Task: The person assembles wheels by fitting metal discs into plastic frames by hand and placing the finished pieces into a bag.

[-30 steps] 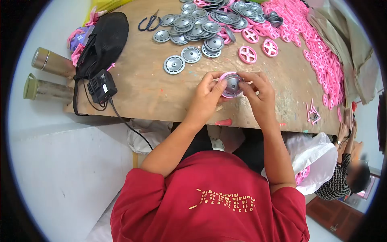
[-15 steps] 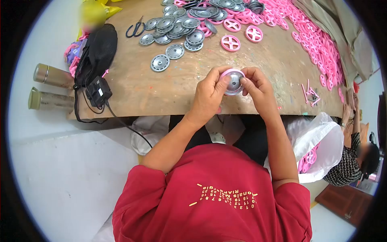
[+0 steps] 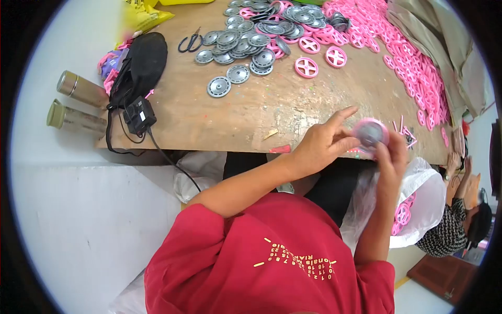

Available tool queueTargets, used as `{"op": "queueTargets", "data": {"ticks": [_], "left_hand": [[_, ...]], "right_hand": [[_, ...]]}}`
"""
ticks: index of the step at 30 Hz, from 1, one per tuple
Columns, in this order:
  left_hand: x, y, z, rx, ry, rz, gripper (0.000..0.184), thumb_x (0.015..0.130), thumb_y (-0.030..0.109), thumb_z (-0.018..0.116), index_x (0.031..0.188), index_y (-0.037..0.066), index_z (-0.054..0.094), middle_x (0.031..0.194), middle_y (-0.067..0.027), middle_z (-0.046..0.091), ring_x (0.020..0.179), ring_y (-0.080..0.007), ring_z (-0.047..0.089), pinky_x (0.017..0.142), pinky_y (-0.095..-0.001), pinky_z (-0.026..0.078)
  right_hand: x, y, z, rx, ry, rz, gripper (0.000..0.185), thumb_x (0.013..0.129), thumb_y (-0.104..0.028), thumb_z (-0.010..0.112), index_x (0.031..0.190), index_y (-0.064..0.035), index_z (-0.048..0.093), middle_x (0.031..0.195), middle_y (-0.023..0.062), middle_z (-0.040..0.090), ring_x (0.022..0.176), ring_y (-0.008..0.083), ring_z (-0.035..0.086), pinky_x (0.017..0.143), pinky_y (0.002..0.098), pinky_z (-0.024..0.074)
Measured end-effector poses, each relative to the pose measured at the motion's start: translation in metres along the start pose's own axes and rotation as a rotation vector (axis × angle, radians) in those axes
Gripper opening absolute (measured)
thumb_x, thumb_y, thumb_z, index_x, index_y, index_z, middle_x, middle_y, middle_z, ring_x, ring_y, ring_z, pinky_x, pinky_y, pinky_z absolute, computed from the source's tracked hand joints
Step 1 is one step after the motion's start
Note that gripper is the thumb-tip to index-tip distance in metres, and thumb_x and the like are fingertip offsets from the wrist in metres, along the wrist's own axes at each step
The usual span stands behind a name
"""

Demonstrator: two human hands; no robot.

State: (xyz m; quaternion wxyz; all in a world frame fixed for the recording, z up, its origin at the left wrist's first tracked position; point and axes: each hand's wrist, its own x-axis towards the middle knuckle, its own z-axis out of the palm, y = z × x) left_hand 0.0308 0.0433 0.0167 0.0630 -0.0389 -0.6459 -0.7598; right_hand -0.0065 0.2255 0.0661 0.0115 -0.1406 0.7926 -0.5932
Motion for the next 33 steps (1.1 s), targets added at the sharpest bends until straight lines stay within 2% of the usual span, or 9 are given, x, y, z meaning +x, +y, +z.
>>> {"op": "queueTargets", "data": {"ticks": [3,7,10,12,15,20,25,27,33], "left_hand": [[0.022,-0.010,-0.027,0.457,0.139,0.219,0.063,0.082,0.022,0.068,0.136,0.006,0.039,0.112,-0.0182,0.062,0.100,-0.0278,0.062,0.085,-0.0386,0.048],[0.067,-0.016,-0.099,0.928,0.413,0.347,0.043,0.079,0.014,0.064,0.119,0.003,0.055,0.112,-0.0184,0.060,0.100,-0.0341,0.058,0.087,-0.0395,0.047],[0.111,-0.037,-0.137,1.014,0.493,0.467,0.034,0.077,0.012,0.063,0.110,0.007,0.061,0.111,-0.0147,0.060,0.101,-0.0313,0.057,0.090,-0.0428,0.043],[0.136,-0.058,-0.152,1.485,0.508,0.608,0.026,0.074,0.012,0.063,0.100,0.011,0.066,0.109,-0.0114,0.061,0.101,-0.0281,0.056,0.088,-0.0461,0.041],[0.149,-0.072,-0.165,1.626,0.392,0.487,0.023,0.072,0.011,0.063,0.094,0.015,0.068,0.109,-0.0082,0.062,0.101,-0.0255,0.056,0.085,-0.0461,0.040],[0.125,-0.057,-0.161,1.453,0.437,0.554,0.022,0.074,0.009,0.060,0.094,0.015,0.068,0.106,-0.0042,0.064,0.099,-0.0230,0.059,0.085,-0.0415,0.042],[0.066,-0.035,-0.100,1.017,0.313,0.775,0.024,0.073,0.006,0.059,0.095,0.011,0.066,0.101,-0.0073,0.065,0.087,-0.0272,0.063,0.078,-0.0391,0.050],[0.041,-0.024,-0.074,0.940,0.157,0.798,0.029,0.073,0.005,0.059,0.102,0.008,0.063,0.108,-0.0104,0.063,0.094,-0.0273,0.062,0.082,-0.0393,0.050],[0.084,-0.052,-0.095,1.059,0.236,0.633,0.030,0.074,0.005,0.059,0.103,0.007,0.060,0.113,-0.0122,0.057,0.099,-0.0313,0.057,0.081,-0.0408,0.048]], "right_hand": [[-0.016,-0.002,-0.076,-0.129,0.319,-0.137,0.028,0.090,-0.006,0.055,0.116,0.0029,0.055,0.108,0.0078,0.059,0.097,0.0146,0.056,0.085,0.0272,0.0445],[-0.046,0.006,-0.181,-0.407,0.572,-0.214,0.033,0.091,-0.012,0.058,0.121,0.0026,0.054,0.112,0.0085,0.058,0.102,0.0146,0.055,0.090,0.0262,0.0418],[-0.056,0.006,-0.195,-0.678,0.693,-0.149,0.033,0.092,-0.013,0.058,0.122,0.0003,0.054,0.112,0.0088,0.058,0.102,0.0144,0.054,0.090,0.0259,0.0410],[-0.048,0.002,-0.175,-0.593,0.615,-0.185,0.031,0.092,-0.012,0.056,0.121,0.0008,0.055,0.113,0.0087,0.059,0.102,0.0148,0.054,0.091,0.0267,0.0404],[-0.029,0.000,-0.131,-0.563,0.485,-0.164,0.027,0.092,-0.008,0.055,0.115,0.0036,0.057,0.112,0.0093,0.059,0.104,0.0152,0.054,0.093,0.0260,0.0396],[0.012,0.011,-0.049,-0.325,0.100,-0.204,0.023,0.091,-0.004,0.054,0.113,0.0025,0.058,0.108,0.0091,0.060,0.100,0.0147,0.057,0.090,0.0260,0.0432],[0.048,0.015,0.059,-0.004,-0.189,0.058,0.034,0.091,-0.009,0.055,0.124,0.0002,0.050,0.107,0.0078,0.059,0.087,0.0127,0.057,0.075,0.0238,0.0458],[0.052,0.021,0.078,0.380,-0.300,0.401,0.040,0.091,-0.011,0.056,0.129,-0.0016,0.046,0.099,0.0053,0.059,0.079,0.0086,0.055,0.067,0.0206,0.0430],[0.058,0.055,0.035,0.321,-0.056,0.220,0.034,0.090,-0.010,0.057,0.123,-0.0042,0.050,0.090,-0.0002,0.058,0.074,0.0055,0.051,0.063,0.0193,0.0406]]}}
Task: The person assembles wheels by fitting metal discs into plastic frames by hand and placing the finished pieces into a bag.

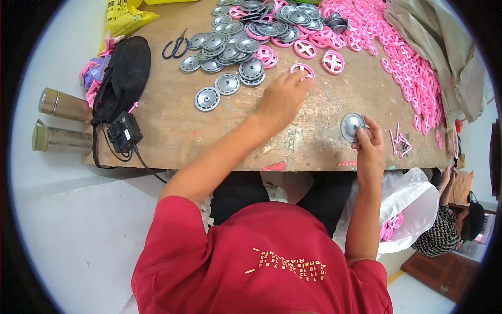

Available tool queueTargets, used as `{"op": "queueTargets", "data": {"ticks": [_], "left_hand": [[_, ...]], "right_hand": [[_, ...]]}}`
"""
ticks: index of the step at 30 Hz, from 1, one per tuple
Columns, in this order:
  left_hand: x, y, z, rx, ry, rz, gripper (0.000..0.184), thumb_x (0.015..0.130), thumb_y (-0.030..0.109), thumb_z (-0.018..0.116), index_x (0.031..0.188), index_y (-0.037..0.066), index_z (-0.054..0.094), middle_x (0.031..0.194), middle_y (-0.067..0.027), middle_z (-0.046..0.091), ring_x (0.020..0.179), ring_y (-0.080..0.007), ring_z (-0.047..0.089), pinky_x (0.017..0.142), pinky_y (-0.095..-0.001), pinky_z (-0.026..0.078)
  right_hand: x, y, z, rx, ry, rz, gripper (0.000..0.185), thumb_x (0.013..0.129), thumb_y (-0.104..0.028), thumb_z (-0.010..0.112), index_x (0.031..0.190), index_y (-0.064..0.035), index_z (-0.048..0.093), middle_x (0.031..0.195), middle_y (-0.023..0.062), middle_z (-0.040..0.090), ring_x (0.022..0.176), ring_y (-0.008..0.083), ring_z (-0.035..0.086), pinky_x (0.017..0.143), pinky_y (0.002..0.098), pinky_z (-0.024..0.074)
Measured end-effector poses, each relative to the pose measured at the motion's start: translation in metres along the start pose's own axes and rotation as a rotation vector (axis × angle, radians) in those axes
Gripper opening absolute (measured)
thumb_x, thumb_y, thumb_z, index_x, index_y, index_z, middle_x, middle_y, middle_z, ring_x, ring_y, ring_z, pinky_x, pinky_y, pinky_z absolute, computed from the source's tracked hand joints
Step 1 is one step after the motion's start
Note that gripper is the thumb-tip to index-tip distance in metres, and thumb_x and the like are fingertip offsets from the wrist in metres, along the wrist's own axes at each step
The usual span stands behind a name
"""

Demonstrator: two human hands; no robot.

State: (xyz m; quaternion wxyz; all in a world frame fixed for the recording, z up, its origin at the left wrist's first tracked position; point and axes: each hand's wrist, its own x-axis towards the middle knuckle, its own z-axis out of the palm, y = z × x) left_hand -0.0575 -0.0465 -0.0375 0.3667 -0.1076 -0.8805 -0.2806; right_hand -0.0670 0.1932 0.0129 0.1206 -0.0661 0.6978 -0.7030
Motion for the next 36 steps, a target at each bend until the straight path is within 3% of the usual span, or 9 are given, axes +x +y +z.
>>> {"op": "queueTargets", "data": {"ticks": [8,10,11,13,15,18,25,31,36], "left_hand": [[0.015,-0.023,0.019,0.292,-0.079,0.004,0.012,0.074,0.007,0.061,0.085,0.008,0.063,0.095,-0.0076,0.060,0.090,-0.0323,0.057,0.074,-0.0448,0.047],[0.010,0.001,0.003,-0.182,-0.197,-0.412,0.012,0.083,0.011,0.060,0.094,0.006,0.061,0.096,-0.0069,0.061,0.086,-0.0259,0.060,0.072,-0.0405,0.049],[0.009,0.013,-0.004,-0.182,-0.209,-0.408,0.012,0.083,0.011,0.060,0.094,0.006,0.061,0.096,-0.0069,0.061,0.086,-0.0259,0.060,0.072,-0.0405,0.049],[0.005,0.038,-0.017,-1.297,-0.187,-1.035,0.018,0.092,0.017,0.055,0.104,0.003,0.057,0.100,-0.0081,0.061,0.087,-0.0185,0.062,0.073,-0.0333,0.053],[-0.001,0.069,-0.028,-1.331,-0.141,-1.034,0.026,0.094,0.021,0.053,0.111,0.001,0.052,0.102,-0.0089,0.061,0.091,-0.0173,0.062,0.079,-0.0316,0.052],[-0.014,0.083,-0.028,-1.345,-0.060,-0.976,0.029,0.096,0.020,0.050,0.116,-0.001,0.050,0.103,-0.0108,0.062,0.093,-0.0159,0.063,0.081,-0.0290,0.053],[-0.037,0.092,-0.016,-0.905,-0.086,-0.579,0.028,0.095,0.012,0.050,0.120,0.000,0.051,0.102,-0.0117,0.064,0.088,-0.0170,0.064,0.072,-0.0300,0.054],[-0.029,0.111,-0.018,-1.174,-0.094,-0.684,0.033,0.092,0.006,0.052,0.124,0.000,0.046,0.097,-0.0110,0.065,0.083,-0.0150,0.064,0.070,-0.0282,0.054],[-0.037,0.113,-0.016,-1.219,-0.180,-0.761,0.037,0.090,0.003,0.053,0.126,0.002,0.042,0.098,-0.0116,0.064,0.078,-0.0129,0.064,0.068,-0.0261,0.054]], "right_hand": [[-0.003,-0.006,0.009,-0.085,0.044,-0.112,0.032,0.088,-0.010,0.058,0.119,-0.0031,0.052,0.101,0.0042,0.060,0.085,0.0093,0.056,0.070,0.0225,0.0447],[0.001,-0.009,0.018,-0.101,0.049,-0.178,0.032,0.088,-0.010,0.059,0.119,-0.0033,0.053,0.101,0.0052,0.060,0.086,0.0111,0.056,0.072,0.0249,0.0456],[0.002,-0.009,0.024,-0.094,0.058,-0.173,0.032,0.088,-0.010,0.059,0.119,-0.0033,0.053,0.101,0.0052,0.060,0.086,0.0111,0.056,0.072,0.0249,0.0456],[0.003,-0.008,0.036,-0.077,0.004,-0.231,0.033,0.088,-0.008,0.059,0.120,-0.0028,0.052,0.100,0.0044,0.060,0.085,0.0101,0.056,0.072,0.0241,0.0453],[0.000,-0.001,0.041,-0.093,-0.024,-0.258,0.031,0.088,-0.006,0.059,0.119,-0.0030,0.055,0.100,0.0049,0.058,0.084,0.0097,0.056,0.071,0.0234,0.0453],[-0.009,0.000,0.045,-0.611,0.002,-0.595,0.028,0.087,-0.003,0.060,0.116,-0.0049,0.061,0.102,0.0057,0.055,0.075,0.0092,0.056,0.068,0.0215,0.0451],[-0.023,0.000,0.024,-0.369,-0.154,-0.343,0.025,0.090,-0.005,0.056,0.115,-0.0008,0.059,0.095,0.0040,0.057,0.072,0.0081,0.054,0.065,0.0210,0.0446],[-0.029,-0.007,0.017,-0.421,-0.079,-0.326,0.023,0.092,-0.005,0.051,0.114,0.0010,0.056,0.093,0.0034,0.059,0.072,0.0080,0.054,0.065,0.0208,0.0442],[-0.040,-0.009,0.017,-0.176,-0.152,-0.216,0.033,0.089,-0.006,0.055,0.122,0.0000,0.049,0.100,0.0056,0.059,0.078,0.0086,0.055,0.067,0.0213,0.0444]]}}
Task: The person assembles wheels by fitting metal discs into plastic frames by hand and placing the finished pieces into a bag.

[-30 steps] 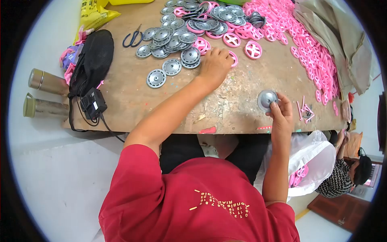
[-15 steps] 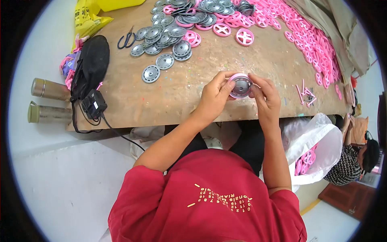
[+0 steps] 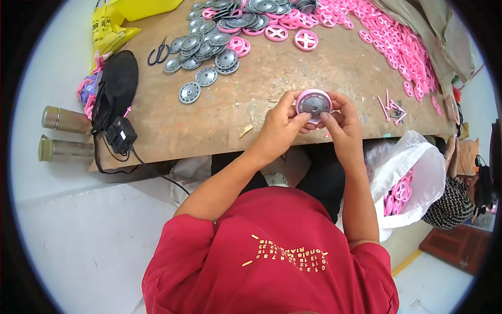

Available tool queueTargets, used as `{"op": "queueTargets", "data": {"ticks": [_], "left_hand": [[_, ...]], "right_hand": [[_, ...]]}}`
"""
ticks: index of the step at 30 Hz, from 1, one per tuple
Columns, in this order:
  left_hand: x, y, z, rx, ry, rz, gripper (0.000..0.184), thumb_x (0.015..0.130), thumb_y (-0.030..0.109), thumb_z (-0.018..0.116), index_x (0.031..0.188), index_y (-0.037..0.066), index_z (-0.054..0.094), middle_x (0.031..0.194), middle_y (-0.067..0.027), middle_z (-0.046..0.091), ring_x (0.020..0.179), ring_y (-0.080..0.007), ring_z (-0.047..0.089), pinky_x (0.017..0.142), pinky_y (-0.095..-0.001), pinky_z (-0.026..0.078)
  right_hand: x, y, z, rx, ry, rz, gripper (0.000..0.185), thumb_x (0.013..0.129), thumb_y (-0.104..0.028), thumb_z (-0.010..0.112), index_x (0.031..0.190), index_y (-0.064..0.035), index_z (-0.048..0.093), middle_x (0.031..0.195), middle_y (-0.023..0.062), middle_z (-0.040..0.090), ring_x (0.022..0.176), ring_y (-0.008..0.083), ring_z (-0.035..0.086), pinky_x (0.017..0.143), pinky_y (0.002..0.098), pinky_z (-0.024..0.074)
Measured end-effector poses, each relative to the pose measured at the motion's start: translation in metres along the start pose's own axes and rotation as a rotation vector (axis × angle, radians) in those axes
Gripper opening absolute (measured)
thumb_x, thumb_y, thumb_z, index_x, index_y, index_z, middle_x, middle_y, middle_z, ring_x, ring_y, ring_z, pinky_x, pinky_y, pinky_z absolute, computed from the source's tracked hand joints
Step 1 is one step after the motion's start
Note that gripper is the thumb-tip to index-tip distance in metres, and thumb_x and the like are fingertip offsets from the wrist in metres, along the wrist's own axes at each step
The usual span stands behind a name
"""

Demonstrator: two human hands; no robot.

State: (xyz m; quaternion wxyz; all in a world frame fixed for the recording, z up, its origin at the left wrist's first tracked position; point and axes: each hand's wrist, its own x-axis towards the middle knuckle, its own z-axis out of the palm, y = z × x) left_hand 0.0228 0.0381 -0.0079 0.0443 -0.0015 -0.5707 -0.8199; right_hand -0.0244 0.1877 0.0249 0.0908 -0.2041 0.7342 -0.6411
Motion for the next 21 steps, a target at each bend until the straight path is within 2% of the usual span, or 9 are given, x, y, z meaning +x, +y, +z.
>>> {"op": "queueTargets", "data": {"ticks": [2,4,7,8,9,11,13,17,21], "left_hand": [[-0.001,0.002,0.003,-0.024,0.005,-0.013,0.038,0.089,0.002,0.053,0.126,0.003,0.042,0.098,-0.0119,0.064,0.078,-0.0124,0.064,0.068,-0.0253,0.054],[-0.004,0.008,0.013,-0.034,-0.037,-0.188,0.043,0.092,0.007,0.055,0.131,0.003,0.038,0.101,-0.0091,0.062,0.094,-0.0147,0.061,0.078,-0.0285,0.052],[-0.001,0.015,0.014,0.166,-0.222,-0.020,0.045,0.091,0.010,0.057,0.132,0.004,0.039,0.104,-0.0109,0.061,0.093,-0.0151,0.061,0.081,-0.0300,0.051],[0.005,0.013,0.010,0.240,-0.179,0.082,0.048,0.087,0.017,0.064,0.129,0.004,0.045,0.109,-0.0156,0.060,0.095,-0.0229,0.061,0.085,-0.0359,0.049],[0.014,0.014,0.000,0.241,-0.164,0.084,0.048,0.087,0.017,0.064,0.129,0.004,0.045,0.109,-0.0156,0.060,0.095,-0.0229,0.061,0.085,-0.0359,0.049],[0.043,0.019,-0.032,0.954,0.153,0.508,0.051,0.077,0.024,0.069,0.121,0.005,0.053,0.112,-0.0192,0.058,0.105,-0.0346,0.055,0.090,-0.0411,0.044],[0.077,0.015,-0.083,1.303,0.337,0.608,0.045,0.076,0.024,0.068,0.117,0.008,0.058,0.124,-0.0188,0.051,0.118,-0.0358,0.044,0.098,-0.0478,0.036],[0.117,0.023,-0.156,1.626,0.738,0.440,0.041,0.079,0.032,0.063,0.116,0.015,0.061,0.127,-0.0147,0.051,0.121,-0.0344,0.042,0.097,-0.0591,0.030],[0.116,0.019,-0.167,1.558,0.553,0.130,0.040,0.081,0.034,0.061,0.118,0.018,0.061,0.131,-0.0149,0.049,0.125,-0.0350,0.039,0.102,-0.0565,0.028]], "right_hand": [[-0.005,0.003,-0.003,0.026,0.006,0.001,0.034,0.089,-0.005,0.056,0.122,-0.0011,0.048,0.102,0.0055,0.059,0.080,0.0085,0.055,0.068,0.0225,0.0451],[-0.010,0.001,-0.013,0.063,-0.001,0.031,0.037,0.087,-0.003,0.057,0.123,-0.0026,0.047,0.106,0.0062,0.059,0.089,0.0101,0.056,0.075,0.0244,0.0464],[-0.032,-0.020,-0.035,-0.024,0.191,0.012,0.035,0.085,0.000,0.058,0.119,-0.0003,0.051,0.111,0.0080,0.058,0.100,0.0156,0.057,0.087,0.0279,0.0453],[-0.040,-0.034,-0.050,-0.049,0.268,0.042,0.036,0.085,0.001,0.058,0.120,0.0003,0.051,0.111,0.0085,0.058,0.101,0.0164,0.057,0.088,0.0287,0.0449],[-0.050,-0.040,-0.073,-0.238,0.355,-0.019,0.037,0.086,-0.002,0.057,0.123,0.0006,0.050,0.112,0.0085,0.058,0.103,0.0167,0.055,0.090,0.0296,0.0440],[-0.074,-0.042,-0.128,-0.252,0.553,-0.167,0.035,0.088,-0.005,0.057,0.122,0.0024,0.051,0.114,0.0098,0.057,0.104,0.0181,0.055,0.093,0.0307,0.0437],[-0.101,-0.050,-0.178,-0.482,0.666,-0.197,0.036,0.091,-0.009,0.056,0.124,0.0023,0.049,0.116,0.0109,0.056,0.105,0.0195,0.054,0.093,0.0310,0.0427],[-0.132,-0.056,-0.210,-0.763,0.859,-0.119,0.037,0.092,-0.014,0.056,0.126,0.0012,0.049,0.120,0.0121,0.054,0.107,0.0202,0.052,0.093,0.0311,0.0409],[-0.123,-0.044,-0.205,-0.728,0.842,-0.129,0.038,0.093,-0.014,0.056,0.126,0.0005,0.050,0.124,0.0121,0.052,0.108,0.0193,0.050,0.093,0.0299,0.0397]]}}
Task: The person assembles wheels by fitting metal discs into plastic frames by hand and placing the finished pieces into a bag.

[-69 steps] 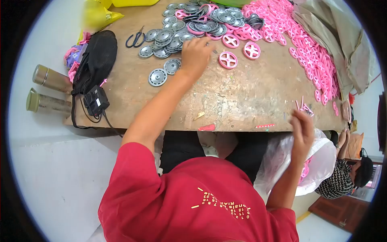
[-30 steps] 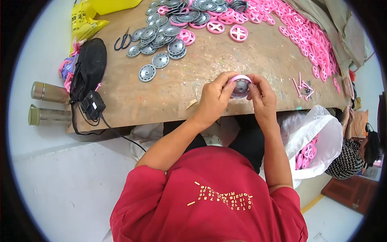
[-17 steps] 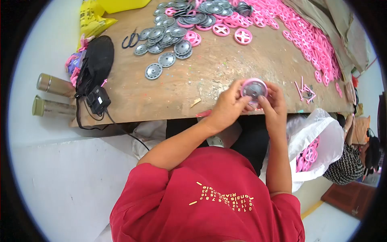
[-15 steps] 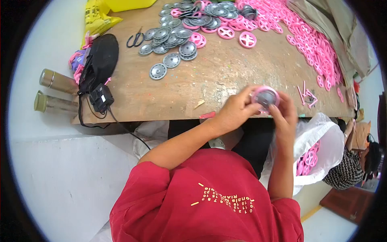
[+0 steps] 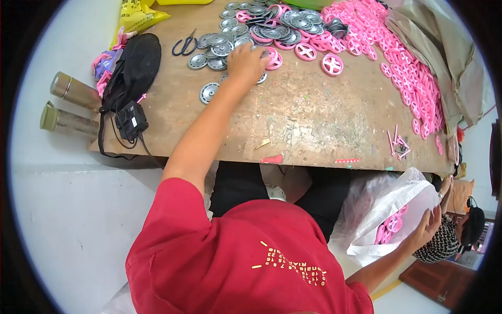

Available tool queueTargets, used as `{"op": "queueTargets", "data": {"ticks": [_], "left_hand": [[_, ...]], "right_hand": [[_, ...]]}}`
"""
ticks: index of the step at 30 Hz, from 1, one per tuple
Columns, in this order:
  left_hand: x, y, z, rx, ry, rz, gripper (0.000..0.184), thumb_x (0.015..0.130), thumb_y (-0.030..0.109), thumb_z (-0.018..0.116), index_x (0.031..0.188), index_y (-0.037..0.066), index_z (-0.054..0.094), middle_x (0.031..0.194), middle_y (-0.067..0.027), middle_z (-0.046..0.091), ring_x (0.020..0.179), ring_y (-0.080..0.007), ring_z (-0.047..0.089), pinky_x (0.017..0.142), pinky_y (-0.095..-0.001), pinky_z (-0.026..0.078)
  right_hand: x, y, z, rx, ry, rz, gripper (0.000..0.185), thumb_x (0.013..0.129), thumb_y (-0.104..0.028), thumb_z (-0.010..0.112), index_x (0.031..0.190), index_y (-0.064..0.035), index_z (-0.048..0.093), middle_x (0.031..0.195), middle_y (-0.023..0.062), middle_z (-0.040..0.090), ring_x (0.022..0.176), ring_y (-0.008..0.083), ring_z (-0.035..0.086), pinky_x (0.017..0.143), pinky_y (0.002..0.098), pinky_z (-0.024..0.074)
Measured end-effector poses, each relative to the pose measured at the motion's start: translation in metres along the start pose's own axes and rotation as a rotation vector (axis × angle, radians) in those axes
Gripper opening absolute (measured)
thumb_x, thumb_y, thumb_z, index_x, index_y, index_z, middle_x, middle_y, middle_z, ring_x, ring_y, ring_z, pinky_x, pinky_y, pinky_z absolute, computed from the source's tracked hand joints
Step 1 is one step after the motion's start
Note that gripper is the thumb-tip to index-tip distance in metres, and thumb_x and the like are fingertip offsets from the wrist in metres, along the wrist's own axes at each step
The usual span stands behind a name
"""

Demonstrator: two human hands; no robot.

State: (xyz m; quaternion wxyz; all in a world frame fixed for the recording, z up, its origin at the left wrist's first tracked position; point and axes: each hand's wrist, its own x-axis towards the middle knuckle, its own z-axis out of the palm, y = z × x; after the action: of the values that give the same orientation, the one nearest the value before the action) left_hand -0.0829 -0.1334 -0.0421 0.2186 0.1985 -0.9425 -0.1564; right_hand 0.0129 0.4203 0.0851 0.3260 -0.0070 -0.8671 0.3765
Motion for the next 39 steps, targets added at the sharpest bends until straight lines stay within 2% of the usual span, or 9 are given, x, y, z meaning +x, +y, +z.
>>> {"op": "queueTargets", "data": {"ticks": [8,16,18,22,32,34,35,37,39], "left_hand": [[-0.107,0.047,-0.032,-0.190,-0.083,0.499,0.038,0.080,0.020,0.065,0.117,0.016,0.061,0.132,-0.0135,0.048,0.127,-0.0343,0.038,0.105,-0.0533,0.028],[-0.113,0.013,-0.061,-0.268,0.084,0.251,0.032,0.076,0.010,0.067,0.108,0.009,0.064,0.111,-0.0119,0.060,0.106,-0.0309,0.054,0.089,-0.0403,0.044],[-0.101,0.003,-0.062,-0.279,0.159,0.249,0.032,0.074,0.009,0.068,0.106,0.007,0.064,0.107,-0.0114,0.061,0.098,-0.0307,0.056,0.084,-0.0416,0.044],[-0.065,-0.003,-0.042,-0.303,0.225,0.263,0.030,0.074,0.010,0.069,0.103,0.007,0.064,0.104,-0.0111,0.061,0.094,-0.0302,0.057,0.082,-0.0410,0.044],[-0.017,0.033,0.018,-0.046,0.227,0.413,0.016,0.074,0.016,0.068,0.087,0.007,0.064,0.092,-0.0072,0.059,0.097,-0.0269,0.051,0.084,-0.0413,0.038],[-0.023,0.037,-0.004,-0.281,0.181,0.348,0.012,0.078,0.016,0.066,0.085,0.007,0.063,0.096,-0.0072,0.060,0.095,-0.0239,0.056,0.081,-0.0390,0.042],[-0.030,0.040,-0.013,-0.276,0.173,0.355,0.012,0.078,0.016,0.066,0.085,0.007,0.063,0.096,-0.0072,0.060,0.095,-0.0239,0.056,0.081,-0.0390,0.042],[-0.048,0.050,-0.029,-1.145,-0.241,-0.166,0.014,0.086,0.017,0.062,0.093,0.005,0.060,0.100,-0.0068,0.061,0.094,-0.0193,0.060,0.079,-0.0351,0.048],[-0.071,0.065,-0.038,-1.434,-0.339,-0.264,0.018,0.089,0.018,0.059,0.101,0.004,0.056,0.102,-0.0074,0.060,0.093,-0.0177,0.061,0.079,-0.0339,0.050]], "right_hand": [[-0.002,-0.083,0.114,0.159,-0.377,-0.163,0.027,0.089,-0.005,0.057,0.116,-0.0024,0.060,0.112,0.0070,0.060,0.104,0.0168,0.054,0.089,0.0292,0.0404],[-0.010,-0.149,0.249,0.305,-0.946,-0.374,0.021,0.088,-0.010,0.059,0.107,-0.0035,0.064,0.093,0.0068,0.065,0.088,0.0136,0.060,0.077,0.0266,0.0448],[-0.021,-0.146,0.266,0.136,-1.131,-0.439,0.027,0.080,-0.012,0.065,0.107,-0.0066,0.064,0.094,0.0097,0.064,0.082,0.0222,0.060,0.073,0.0317,0.0459],[-0.054,-0.141,0.264,-0.112,-0.932,-0.884,0.046,0.068,-0.017,0.074,0.112,-0.0102,0.061,0.102,0.0097,0.061,0.091,0.0311,0.057,0.080,0.0403,0.0453],[-0.044,-0.120,0.257,-0.037,-0.799,-0.731,0.028,0.077,-0.011,0.068,0.103,-0.0036,0.063,0.085,0.0107,0.063,0.075,0.0279,0.060,0.068,0.0356,0.0469],[-0.038,-0.114,0.258,-0.032,-0.638,-0.768,0.024,0.080,-0.009,0.067,0.102,-0.0024,0.063,0.081,0.0098,0.062,0.071,0.0245,0.060,0.066,0.0339,0.0470],[-0.035,-0.115,0.257,0.055,-0.665,-0.508,0.020,0.082,-0.008,0.064,0.101,-0.0018,0.063,0.081,0.0075,0.062,0.073,0.0194,0.060,0.065,0.0312,0.0468],[-0.034,-0.119,0.259,0.455,-0.714,0.064,0.015,0.088,-0.006,0.058,0.102,-0.0008,0.062,0.084,0.0017,0.060,0.077,0.0079,0.056,0.066,0.0237,0.0454],[-0.039,-0.139,0.258,0.629,-0.712,0.130,0.016,0.089,-0.007,0.059,0.103,-0.0005,0.062,0.085,0.0020,0.060,0.077,0.0084,0.055,0.066,0.0229,0.0450]]}}
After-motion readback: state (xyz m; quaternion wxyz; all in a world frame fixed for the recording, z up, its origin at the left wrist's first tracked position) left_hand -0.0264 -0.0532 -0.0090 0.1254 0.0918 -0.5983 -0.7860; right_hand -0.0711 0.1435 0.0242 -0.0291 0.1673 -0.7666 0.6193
